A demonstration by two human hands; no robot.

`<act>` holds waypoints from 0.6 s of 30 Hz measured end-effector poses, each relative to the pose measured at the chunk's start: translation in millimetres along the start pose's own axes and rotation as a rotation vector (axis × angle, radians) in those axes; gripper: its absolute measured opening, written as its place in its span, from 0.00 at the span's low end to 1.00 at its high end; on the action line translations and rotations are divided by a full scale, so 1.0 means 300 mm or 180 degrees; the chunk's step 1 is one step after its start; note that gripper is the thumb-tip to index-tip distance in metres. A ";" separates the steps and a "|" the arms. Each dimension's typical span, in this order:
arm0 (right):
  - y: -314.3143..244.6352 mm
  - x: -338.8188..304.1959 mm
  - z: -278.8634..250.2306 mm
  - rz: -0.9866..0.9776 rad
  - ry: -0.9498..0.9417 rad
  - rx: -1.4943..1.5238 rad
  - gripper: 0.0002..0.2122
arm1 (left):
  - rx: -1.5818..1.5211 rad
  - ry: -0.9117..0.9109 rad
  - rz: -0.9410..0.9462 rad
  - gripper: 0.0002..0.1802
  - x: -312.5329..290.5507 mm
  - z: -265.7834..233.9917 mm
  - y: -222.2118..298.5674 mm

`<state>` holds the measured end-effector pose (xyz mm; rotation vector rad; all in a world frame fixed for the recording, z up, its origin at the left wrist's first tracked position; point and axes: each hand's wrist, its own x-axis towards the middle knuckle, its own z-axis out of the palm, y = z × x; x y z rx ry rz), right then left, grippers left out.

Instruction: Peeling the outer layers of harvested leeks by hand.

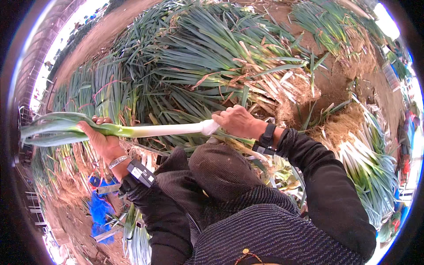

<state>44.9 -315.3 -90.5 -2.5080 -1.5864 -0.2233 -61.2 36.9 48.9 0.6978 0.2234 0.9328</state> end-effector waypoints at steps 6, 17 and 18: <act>-0.005 -0.016 0.008 -0.0012 -0.0153 0.0070 0.08 | 0.0112 -0.0159 0.0014 0.28 -0.021 0.028 -0.030; -0.015 0.011 0.005 0.0423 0.0656 0.0006 0.03 | -0.0003 -0.0262 0.0154 0.26 -0.020 0.074 -0.071; -0.008 0.015 -0.005 0.0894 0.0395 0.0361 0.05 | 0.0001 -0.0253 0.0150 0.26 -0.020 0.072 -0.068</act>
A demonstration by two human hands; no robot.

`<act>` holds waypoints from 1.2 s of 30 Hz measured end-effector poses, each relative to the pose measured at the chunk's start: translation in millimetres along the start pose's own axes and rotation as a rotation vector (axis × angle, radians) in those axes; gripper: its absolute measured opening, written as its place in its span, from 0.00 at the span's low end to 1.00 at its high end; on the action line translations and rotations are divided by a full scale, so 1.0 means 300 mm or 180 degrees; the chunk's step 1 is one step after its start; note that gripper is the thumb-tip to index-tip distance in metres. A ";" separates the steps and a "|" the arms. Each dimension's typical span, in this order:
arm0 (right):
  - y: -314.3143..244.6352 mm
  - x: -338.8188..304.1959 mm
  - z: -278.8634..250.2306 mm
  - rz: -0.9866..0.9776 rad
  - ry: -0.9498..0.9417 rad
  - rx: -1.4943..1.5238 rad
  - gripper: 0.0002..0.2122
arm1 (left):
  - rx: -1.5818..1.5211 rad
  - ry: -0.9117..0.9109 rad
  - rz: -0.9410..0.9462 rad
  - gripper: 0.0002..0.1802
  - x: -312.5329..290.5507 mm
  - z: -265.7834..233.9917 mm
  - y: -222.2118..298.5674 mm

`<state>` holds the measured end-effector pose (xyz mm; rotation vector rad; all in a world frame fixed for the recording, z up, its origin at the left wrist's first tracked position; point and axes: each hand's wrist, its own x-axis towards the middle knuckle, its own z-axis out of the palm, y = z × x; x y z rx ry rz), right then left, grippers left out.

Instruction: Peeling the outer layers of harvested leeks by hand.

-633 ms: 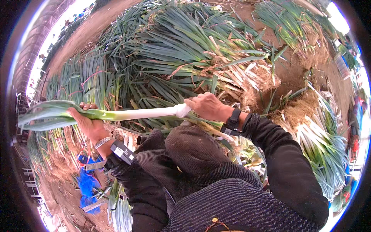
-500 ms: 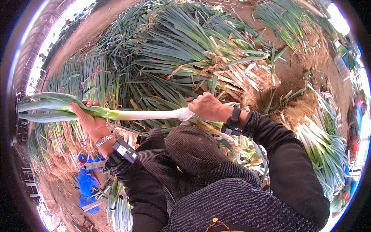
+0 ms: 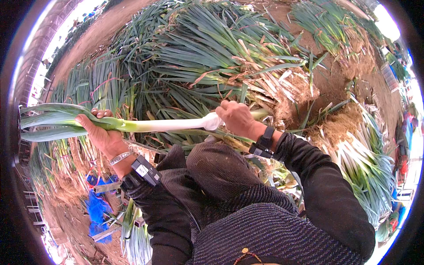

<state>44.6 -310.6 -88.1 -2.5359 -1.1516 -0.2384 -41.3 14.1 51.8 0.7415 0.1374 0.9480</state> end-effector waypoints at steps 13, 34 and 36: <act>0.093 -0.001 -0.091 0.1572 -0.1393 0.0923 0.19 | 0.0172 0.0342 0.0317 0.27 0.001 -0.022 0.030; 0.025 -0.017 -0.053 -0.0779 -0.0411 0.2006 0.16 | -0.0043 -0.0073 -0.0194 0.28 -0.024 -0.023 -0.004; 0.159 -0.102 -0.012 -0.0734 -0.0765 0.0886 0.16 | -0.0013 -0.0004 -0.0076 0.28 -0.006 -0.028 0.047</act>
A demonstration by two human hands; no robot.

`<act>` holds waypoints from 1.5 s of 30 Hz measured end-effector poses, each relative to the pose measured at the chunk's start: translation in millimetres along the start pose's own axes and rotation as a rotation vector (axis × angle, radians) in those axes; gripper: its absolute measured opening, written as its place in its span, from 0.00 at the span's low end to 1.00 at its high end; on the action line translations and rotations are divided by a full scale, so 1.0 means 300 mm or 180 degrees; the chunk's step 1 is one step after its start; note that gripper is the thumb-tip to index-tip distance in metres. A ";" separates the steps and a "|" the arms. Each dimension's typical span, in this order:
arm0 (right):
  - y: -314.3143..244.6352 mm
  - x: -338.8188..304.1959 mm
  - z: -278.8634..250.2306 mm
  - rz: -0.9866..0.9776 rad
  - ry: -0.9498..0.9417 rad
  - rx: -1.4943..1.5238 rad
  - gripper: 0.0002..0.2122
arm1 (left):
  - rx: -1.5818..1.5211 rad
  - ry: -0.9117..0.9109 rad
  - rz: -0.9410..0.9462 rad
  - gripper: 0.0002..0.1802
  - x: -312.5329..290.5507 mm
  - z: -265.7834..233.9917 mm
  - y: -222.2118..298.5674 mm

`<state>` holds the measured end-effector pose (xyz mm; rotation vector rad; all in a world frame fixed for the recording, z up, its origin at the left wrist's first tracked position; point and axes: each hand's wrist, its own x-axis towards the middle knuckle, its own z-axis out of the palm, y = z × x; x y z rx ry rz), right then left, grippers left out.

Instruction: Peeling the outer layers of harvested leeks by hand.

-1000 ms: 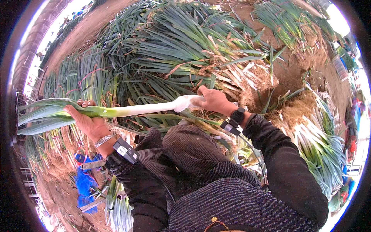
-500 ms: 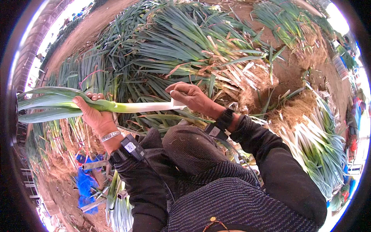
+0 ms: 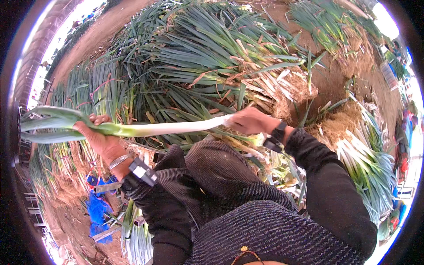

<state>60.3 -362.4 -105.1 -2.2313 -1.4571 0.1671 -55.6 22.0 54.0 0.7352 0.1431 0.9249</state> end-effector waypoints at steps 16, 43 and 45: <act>-0.088 0.129 -0.117 0.0499 0.1322 0.1191 0.06 | -0.1263 -0.1275 0.0095 0.35 0.003 -0.056 0.068; -0.238 0.417 -0.171 -0.0197 0.0716 0.0918 0.14 | -0.0675 -0.1247 -0.0098 0.34 -0.040 0.007 -0.063; -0.375 0.475 -0.223 -0.0444 0.0320 0.1343 0.18 | -0.0532 -0.1481 -0.0224 0.35 -0.037 0.005 -0.084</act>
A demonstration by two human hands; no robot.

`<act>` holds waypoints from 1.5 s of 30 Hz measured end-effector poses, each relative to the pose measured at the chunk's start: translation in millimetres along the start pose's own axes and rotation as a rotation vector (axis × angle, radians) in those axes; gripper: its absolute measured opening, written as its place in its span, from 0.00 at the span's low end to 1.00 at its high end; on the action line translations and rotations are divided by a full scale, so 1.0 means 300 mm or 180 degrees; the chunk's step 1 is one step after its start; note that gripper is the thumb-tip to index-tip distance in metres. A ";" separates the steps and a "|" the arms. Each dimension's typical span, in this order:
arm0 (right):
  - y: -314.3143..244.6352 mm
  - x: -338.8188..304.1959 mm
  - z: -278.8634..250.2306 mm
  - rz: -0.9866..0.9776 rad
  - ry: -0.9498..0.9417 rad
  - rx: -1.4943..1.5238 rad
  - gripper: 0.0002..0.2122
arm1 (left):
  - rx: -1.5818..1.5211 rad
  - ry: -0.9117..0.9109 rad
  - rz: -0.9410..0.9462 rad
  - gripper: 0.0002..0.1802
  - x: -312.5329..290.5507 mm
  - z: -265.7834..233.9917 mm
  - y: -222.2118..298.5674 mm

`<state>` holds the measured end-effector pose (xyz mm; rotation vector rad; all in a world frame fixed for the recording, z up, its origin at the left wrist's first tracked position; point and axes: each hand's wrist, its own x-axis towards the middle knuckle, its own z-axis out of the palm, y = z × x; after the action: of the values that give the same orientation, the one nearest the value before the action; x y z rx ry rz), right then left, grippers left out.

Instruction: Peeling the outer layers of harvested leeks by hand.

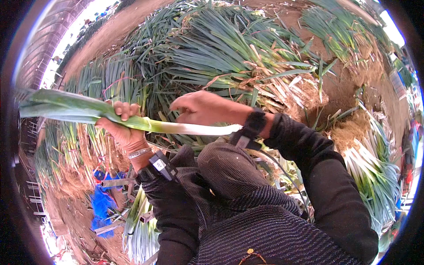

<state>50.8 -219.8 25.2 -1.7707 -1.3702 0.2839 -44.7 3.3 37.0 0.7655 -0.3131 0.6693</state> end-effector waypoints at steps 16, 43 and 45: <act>0.223 -0.002 -0.048 0.1279 0.1226 0.0394 0.11 | -0.0331 -0.0341 -0.0557 0.37 -0.011 0.052 -0.084; 0.105 0.020 0.015 0.0853 0.0329 0.2470 0.05 | -0.1056 -0.0889 -0.0889 0.45 -0.011 0.063 -0.145; 0.213 -0.019 -0.025 0.0959 0.0528 0.2092 0.06 | -0.1170 -0.1349 -0.0927 0.32 -0.006 0.059 -0.124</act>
<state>96.9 -230.5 -18.8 -1.3911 -0.7617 0.6525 -21.9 -30.0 28.5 0.5773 -0.6765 0.1591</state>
